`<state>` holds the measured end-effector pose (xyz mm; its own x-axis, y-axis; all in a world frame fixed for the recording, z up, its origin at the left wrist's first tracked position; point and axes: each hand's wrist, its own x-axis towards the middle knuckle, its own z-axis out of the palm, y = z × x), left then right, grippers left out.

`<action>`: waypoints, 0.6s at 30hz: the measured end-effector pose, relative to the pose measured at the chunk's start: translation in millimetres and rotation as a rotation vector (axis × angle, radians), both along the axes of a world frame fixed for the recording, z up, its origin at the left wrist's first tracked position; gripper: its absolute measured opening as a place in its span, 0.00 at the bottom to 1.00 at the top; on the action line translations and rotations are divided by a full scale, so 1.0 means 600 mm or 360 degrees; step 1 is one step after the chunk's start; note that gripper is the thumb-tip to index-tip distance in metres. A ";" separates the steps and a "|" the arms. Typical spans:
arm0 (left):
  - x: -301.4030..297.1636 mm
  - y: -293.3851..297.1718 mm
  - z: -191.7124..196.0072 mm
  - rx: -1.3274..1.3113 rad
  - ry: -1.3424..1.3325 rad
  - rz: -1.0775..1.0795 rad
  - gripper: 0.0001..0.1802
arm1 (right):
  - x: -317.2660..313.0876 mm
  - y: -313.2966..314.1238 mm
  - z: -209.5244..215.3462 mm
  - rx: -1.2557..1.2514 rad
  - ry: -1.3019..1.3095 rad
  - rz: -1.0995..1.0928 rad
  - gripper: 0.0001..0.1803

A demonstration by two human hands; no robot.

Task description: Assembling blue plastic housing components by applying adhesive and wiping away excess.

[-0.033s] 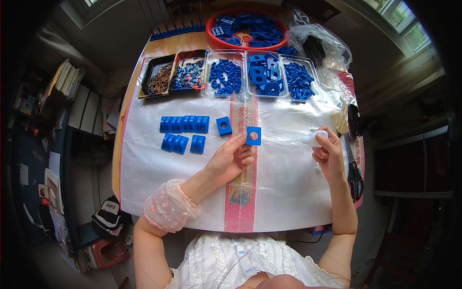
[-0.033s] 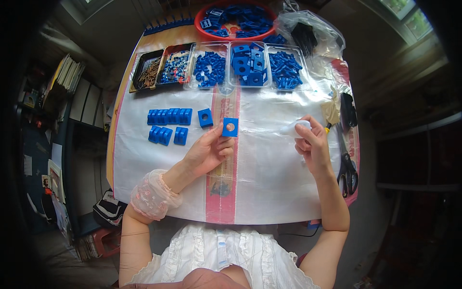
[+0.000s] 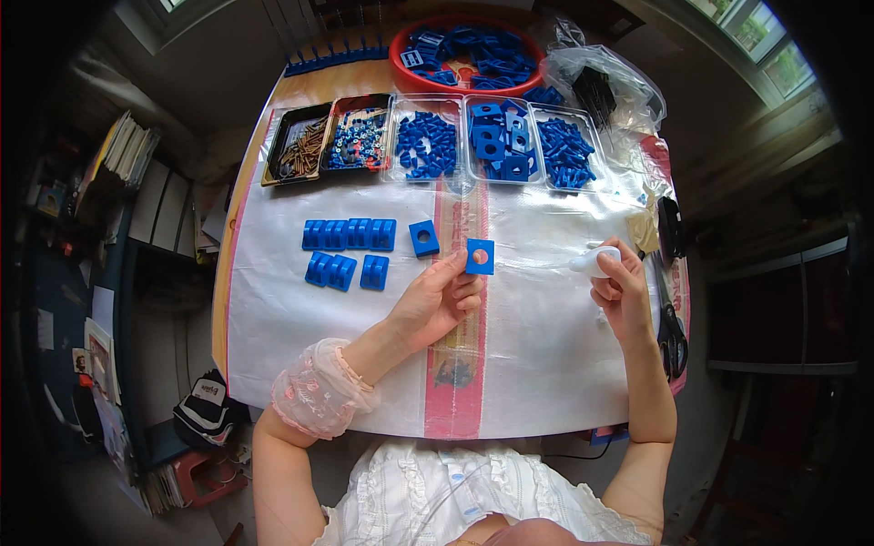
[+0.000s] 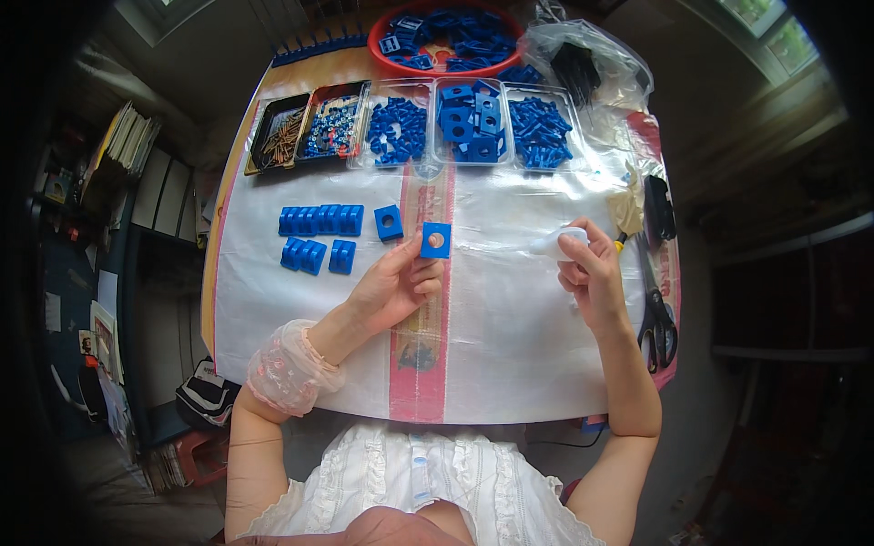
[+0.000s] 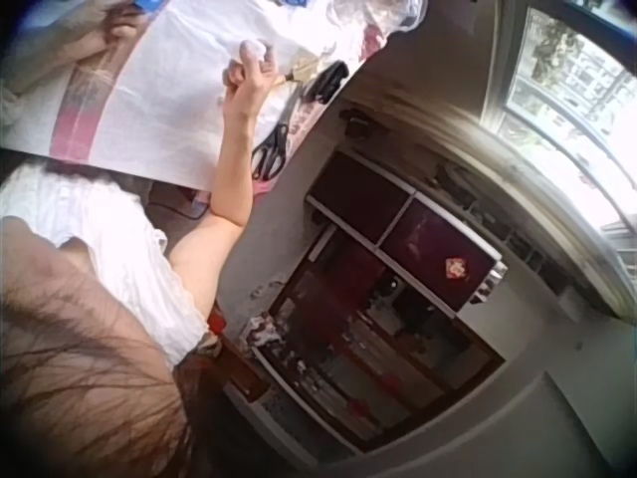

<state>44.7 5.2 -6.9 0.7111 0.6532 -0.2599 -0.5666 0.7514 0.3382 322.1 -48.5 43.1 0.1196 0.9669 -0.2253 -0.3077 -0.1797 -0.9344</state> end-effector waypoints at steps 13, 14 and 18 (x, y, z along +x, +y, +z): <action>0.000 0.000 -0.002 -0.0044 0.0023 0.0014 0.09 | -0.003 -0.008 0.008 0.0077 -0.0035 0.0015 0.07; 0.001 0.000 -0.002 -0.0052 0.0032 0.0017 0.09 | -0.003 -0.008 0.008 0.0078 -0.0036 0.0014 0.07; -0.001 0.001 -0.011 -0.0038 -0.0016 -0.0006 0.10 | 0.000 -0.007 0.004 0.0093 -0.0045 0.0019 0.07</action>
